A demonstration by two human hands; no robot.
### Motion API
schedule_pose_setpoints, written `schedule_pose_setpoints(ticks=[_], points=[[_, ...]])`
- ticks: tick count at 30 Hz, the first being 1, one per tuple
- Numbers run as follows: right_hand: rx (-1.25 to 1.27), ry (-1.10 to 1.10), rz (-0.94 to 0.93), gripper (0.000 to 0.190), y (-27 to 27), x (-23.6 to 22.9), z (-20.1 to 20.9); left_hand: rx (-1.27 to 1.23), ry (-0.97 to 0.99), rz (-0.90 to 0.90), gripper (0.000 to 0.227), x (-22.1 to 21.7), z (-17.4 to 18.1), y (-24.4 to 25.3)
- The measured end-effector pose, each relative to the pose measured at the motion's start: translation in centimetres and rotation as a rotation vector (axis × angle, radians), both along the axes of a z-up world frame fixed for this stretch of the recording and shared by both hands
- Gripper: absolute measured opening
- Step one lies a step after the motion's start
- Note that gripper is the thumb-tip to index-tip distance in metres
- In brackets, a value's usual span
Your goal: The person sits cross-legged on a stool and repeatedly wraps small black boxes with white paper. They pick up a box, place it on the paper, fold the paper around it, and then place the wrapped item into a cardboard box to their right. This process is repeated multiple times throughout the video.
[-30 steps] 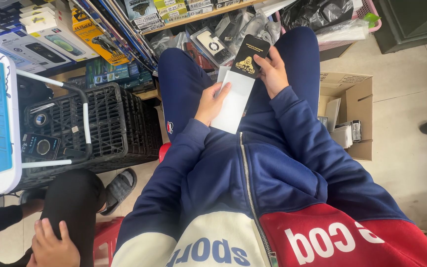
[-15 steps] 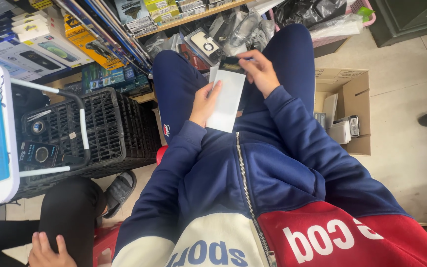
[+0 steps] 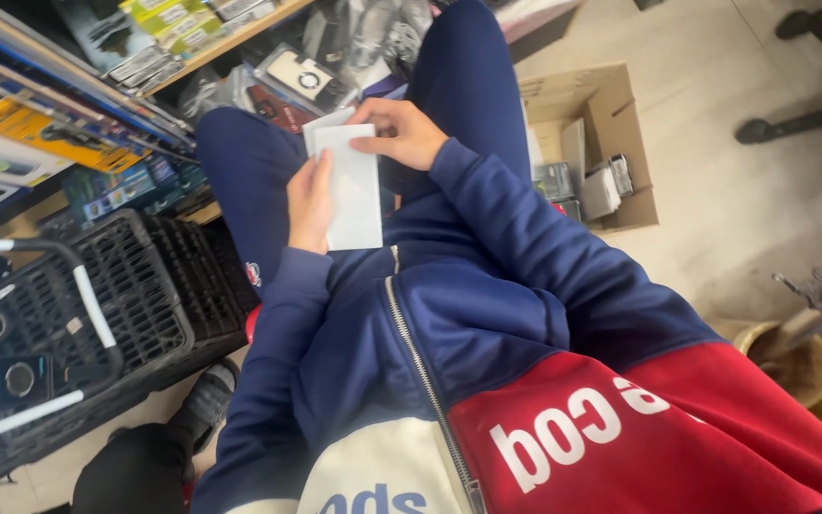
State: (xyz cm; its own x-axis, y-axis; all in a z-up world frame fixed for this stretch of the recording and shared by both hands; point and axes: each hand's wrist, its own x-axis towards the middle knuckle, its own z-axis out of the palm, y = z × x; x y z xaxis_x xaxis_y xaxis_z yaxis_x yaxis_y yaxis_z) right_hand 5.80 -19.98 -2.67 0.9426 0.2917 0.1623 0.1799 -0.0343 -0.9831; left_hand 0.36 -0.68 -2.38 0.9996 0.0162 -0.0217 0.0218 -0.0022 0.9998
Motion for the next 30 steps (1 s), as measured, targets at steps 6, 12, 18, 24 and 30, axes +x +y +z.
schedule_pose_setpoints(ticks=[6,12,18,24,30], points=[[0.027,-0.142,-0.059,0.027,-3.1,0.9,0.8,-0.143,0.253,0.052,0.048,0.0,3.1,-0.7],[0.177,-0.151,-0.64,0.013,-13.2,2.7,-0.9,0.001,0.15,-0.042,0.044,-0.4,3.9,-0.6],[0.46,0.025,-1.059,0.008,-29.2,-3.4,-6.1,0.077,0.193,-0.054,0.043,-0.5,5.0,-1.3],[-0.471,0.002,-1.383,0.009,-39.8,-13.5,-23.9,0.121,0.178,-0.047,0.042,-0.4,4.4,-1.4],[-0.878,0.284,-1.254,0.009,-37.7,-19.0,-29.5,0.095,0.14,-0.113,0.037,-0.6,3.6,-1.2]])
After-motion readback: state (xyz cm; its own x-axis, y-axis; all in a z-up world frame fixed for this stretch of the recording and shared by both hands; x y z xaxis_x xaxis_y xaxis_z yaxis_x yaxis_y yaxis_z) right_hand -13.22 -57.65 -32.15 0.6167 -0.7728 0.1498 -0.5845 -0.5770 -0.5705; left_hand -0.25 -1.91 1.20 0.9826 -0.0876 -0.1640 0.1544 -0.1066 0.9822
